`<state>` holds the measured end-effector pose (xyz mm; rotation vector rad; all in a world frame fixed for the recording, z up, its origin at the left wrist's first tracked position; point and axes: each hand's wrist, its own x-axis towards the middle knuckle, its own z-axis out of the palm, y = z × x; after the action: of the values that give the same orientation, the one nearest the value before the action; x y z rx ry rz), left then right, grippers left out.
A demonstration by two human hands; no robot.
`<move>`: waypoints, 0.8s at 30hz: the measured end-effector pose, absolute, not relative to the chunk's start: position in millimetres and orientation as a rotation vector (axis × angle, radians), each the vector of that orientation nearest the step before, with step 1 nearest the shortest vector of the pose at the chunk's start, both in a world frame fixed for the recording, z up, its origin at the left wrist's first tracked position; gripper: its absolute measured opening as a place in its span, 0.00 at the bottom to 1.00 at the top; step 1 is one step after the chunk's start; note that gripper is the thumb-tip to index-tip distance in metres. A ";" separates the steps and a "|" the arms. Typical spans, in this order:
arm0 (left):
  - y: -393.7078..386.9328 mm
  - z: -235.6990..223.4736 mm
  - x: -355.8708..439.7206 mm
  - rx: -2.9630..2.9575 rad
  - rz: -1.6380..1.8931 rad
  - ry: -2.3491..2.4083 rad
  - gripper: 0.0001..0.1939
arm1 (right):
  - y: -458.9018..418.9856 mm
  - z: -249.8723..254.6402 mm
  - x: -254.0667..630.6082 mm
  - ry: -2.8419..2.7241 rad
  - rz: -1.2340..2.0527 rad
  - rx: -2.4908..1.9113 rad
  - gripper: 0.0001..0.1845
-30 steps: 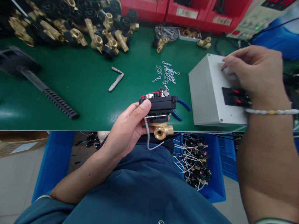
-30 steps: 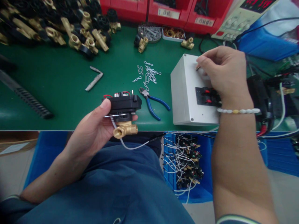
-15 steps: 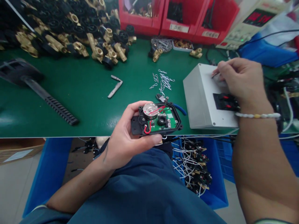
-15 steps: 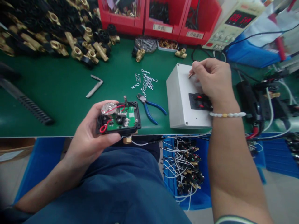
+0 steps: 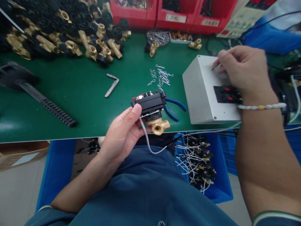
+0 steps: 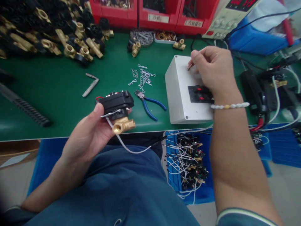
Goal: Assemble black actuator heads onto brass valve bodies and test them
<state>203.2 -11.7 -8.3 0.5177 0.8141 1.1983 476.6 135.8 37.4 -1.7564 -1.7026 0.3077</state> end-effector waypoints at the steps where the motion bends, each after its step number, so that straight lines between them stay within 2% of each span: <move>1: -11.7 -8.2 203.3 0.518 1.199 0.818 0.21 | 135.8 37.1 477.1 -1.713 0.304 -1.745 0.14; 10: -14.8 -5.7 202.7 0.561 1.205 0.809 0.22 | 135.0 37.2 477.7 -1.734 0.306 -1.744 0.14; 17: -12.5 0.5 202.7 0.481 1.144 0.855 0.19 | 134.8 35.2 478.8 -1.749 0.291 -1.727 0.14; 24: -9.3 3.7 202.2 0.375 1.029 0.723 0.23 | 130.0 39.2 475.2 -1.748 0.263 -1.767 0.11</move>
<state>202.2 -9.3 3.7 0.3746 0.7227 1.0291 475.2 130.0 39.2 -1.7670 -1.7477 0.2630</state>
